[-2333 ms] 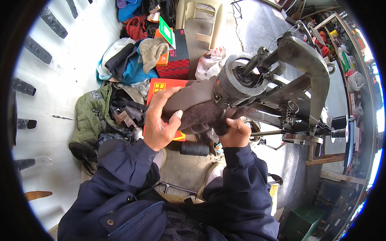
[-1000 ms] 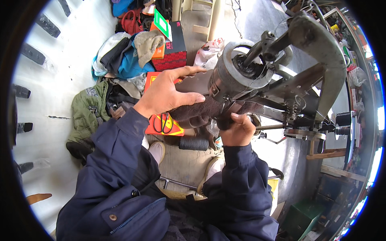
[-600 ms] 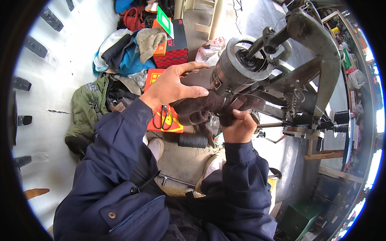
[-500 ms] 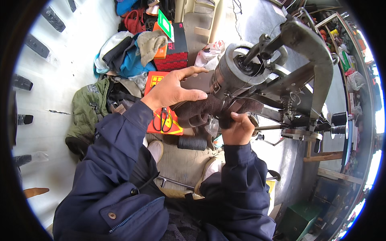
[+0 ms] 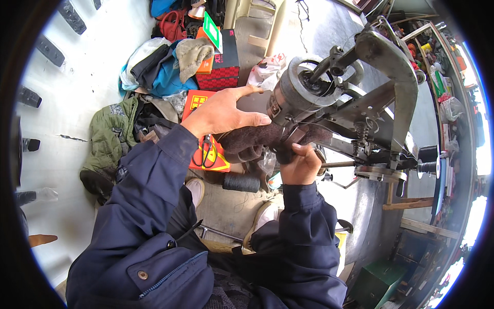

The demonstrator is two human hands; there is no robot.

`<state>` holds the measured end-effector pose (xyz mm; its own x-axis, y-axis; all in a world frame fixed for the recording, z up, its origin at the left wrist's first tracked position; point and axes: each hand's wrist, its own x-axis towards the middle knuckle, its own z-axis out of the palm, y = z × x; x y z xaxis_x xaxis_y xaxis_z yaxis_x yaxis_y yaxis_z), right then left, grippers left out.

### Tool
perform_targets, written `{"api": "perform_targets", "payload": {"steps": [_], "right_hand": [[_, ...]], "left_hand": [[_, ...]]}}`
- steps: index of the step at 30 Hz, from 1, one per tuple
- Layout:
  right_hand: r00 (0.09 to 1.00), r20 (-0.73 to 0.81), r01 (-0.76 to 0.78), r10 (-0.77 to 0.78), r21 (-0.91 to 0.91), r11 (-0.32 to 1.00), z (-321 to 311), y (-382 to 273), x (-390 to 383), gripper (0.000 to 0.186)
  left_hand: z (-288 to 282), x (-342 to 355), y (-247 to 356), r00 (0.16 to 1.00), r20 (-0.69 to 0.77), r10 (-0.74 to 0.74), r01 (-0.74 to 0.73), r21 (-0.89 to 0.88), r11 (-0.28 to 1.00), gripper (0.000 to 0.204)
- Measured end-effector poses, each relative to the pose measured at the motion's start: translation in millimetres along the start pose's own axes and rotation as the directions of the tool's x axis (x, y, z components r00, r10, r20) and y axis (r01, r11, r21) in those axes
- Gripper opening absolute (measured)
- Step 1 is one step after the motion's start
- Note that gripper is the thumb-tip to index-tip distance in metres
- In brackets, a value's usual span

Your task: The person sews a brown slipper using a sewing machine, then trims the thread with scissors. They inspect the finished slipper and handle a green jacket and a grey cloth.

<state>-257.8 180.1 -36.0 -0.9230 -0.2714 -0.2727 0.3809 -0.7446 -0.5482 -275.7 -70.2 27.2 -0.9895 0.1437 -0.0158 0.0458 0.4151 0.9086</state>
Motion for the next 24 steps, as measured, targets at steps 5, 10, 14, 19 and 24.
{"api": "perform_targets", "payload": {"steps": [5, 10, 14, 19, 24], "right_hand": [[1.000, -0.002, 0.001, -0.001, 0.024, 1.000, -2, 0, 0, 0.050], [0.999, 0.023, 0.023, -0.024, 0.054, 0.998, -3, 0, 0, 0.046], [0.993, -0.052, 0.100, -0.103, -0.057, 0.993, 2, 1, -1, 0.046], [0.997, -0.028, 0.067, -0.067, -0.022, 0.998, 1, 1, -3, 0.045], [0.980, -0.028, 0.188, -0.198, -0.207, 0.960, -11, 5, 1, 0.039]], "left_hand": [[4, 1, 3, 0.998, -0.061, 0.019, -0.011, 0.133, 0.991, 0.077], [8, -1, 8, 0.995, -0.099, 0.029, -0.005, 0.231, 0.973, 0.079], [7, -2, 12, 0.996, -0.086, 0.002, 0.015, 0.198, 0.980, 0.079], [7, 0, 13, 0.998, -0.065, -0.001, 0.019, 0.274, 0.961, 0.079], [8, -1, 15, 0.998, -0.064, -0.020, 0.036, 0.258, 0.966, 0.082]]}}
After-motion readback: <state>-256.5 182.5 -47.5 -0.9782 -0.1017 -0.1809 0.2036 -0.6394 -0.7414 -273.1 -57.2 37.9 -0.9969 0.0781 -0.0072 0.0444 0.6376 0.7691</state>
